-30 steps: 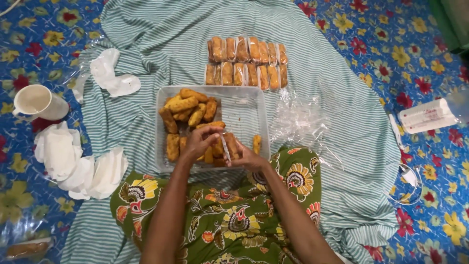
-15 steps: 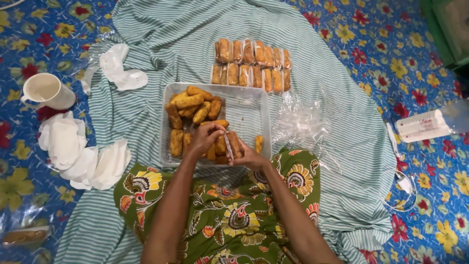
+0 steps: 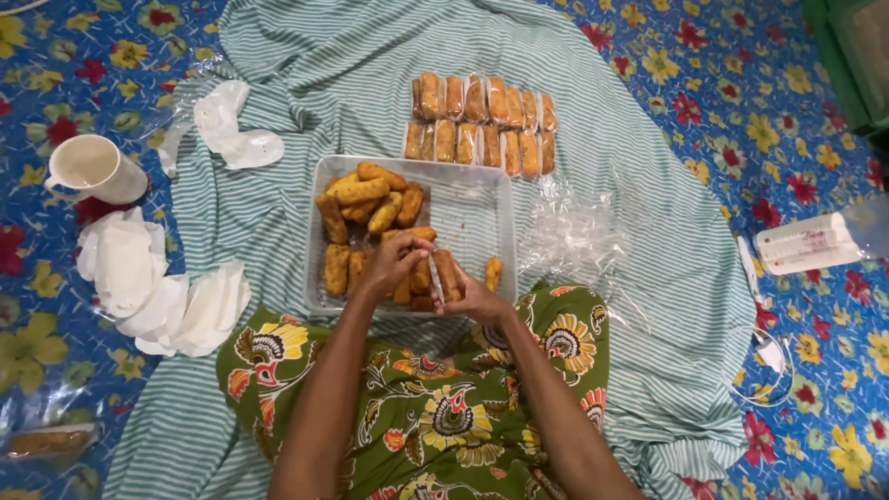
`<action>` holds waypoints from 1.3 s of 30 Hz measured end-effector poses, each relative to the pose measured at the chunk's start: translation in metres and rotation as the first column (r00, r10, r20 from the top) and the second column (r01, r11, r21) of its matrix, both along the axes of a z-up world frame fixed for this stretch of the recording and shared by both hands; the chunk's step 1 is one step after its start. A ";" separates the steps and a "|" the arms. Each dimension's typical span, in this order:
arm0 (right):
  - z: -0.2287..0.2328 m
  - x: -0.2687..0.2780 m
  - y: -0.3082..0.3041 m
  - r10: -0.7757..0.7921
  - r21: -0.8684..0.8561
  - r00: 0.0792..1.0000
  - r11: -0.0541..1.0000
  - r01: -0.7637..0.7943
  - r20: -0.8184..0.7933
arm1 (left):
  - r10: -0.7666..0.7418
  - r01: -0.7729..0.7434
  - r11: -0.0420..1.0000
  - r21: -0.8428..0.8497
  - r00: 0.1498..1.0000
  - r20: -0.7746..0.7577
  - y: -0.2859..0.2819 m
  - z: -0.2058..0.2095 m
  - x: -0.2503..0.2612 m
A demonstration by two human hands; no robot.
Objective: Packaging fried snacks into individual plastic bags
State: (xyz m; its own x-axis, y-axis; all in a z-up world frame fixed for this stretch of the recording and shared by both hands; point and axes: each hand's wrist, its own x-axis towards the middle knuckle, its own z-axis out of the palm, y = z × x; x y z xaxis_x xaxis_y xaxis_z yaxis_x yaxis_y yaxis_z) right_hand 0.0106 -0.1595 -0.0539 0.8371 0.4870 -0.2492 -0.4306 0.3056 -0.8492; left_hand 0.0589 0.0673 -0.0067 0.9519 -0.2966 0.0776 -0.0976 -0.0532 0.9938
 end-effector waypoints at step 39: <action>0.008 0.000 -0.003 0.014 -0.036 1.000 0.999 -0.014 0.001 | -0.123 0.130 0.990 -0.047 0.984 0.129 0.003 -0.029 0.024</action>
